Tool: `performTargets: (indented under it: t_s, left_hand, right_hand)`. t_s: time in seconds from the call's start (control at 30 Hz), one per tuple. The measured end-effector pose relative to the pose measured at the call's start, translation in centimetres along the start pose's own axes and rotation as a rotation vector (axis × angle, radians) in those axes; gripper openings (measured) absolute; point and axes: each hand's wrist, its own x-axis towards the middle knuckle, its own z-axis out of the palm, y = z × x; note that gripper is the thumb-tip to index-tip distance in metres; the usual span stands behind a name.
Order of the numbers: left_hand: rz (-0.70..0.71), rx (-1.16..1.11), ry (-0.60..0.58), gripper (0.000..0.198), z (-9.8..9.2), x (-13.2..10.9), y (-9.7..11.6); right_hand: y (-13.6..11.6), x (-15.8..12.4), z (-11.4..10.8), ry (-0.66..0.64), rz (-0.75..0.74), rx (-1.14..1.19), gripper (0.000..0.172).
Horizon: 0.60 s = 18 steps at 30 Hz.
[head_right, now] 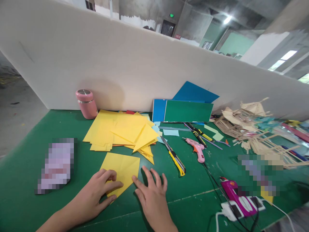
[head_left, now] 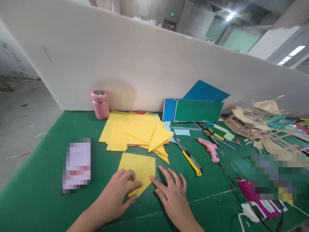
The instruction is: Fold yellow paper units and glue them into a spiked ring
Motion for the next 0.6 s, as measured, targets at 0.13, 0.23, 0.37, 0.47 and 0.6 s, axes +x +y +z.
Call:
performTargets:
  t_s: [0.13, 0.23, 0.37, 0.47, 0.6]
  left_hand:
    - [-0.002, 0.022, -0.039, 0.027, 0.3, 0.0, 0.3]
    - [0.010, 0.028, -0.037, 0.027, 0.7, 0.0, 0.6]
    - [0.068, 0.073, -0.052, 0.016, 0.9, 0.5, 0.7]
    - [0.109, 0.122, -0.071, 0.020, 0.8, 0.8, 0.6]
    - [0.132, 0.172, -0.129, 0.024, 0.8, 0.9, 0.7]
  right_hand:
    - [0.8, 0.3, 0.6, 0.116, 0.042, 0.010, 0.034]
    - [0.9, 1.0, 0.7, 0.167, 0.072, 0.052, 0.035]
    - [0.5, 2.6, 1.2, 0.159, 0.064, 0.100, 0.041]
    - [0.0, 3.6, 1.9, 0.137, 0.039, 0.107, 0.045]
    - [-0.5, 4.5, 2.4, 0.136, 0.040, 0.162, 0.048]
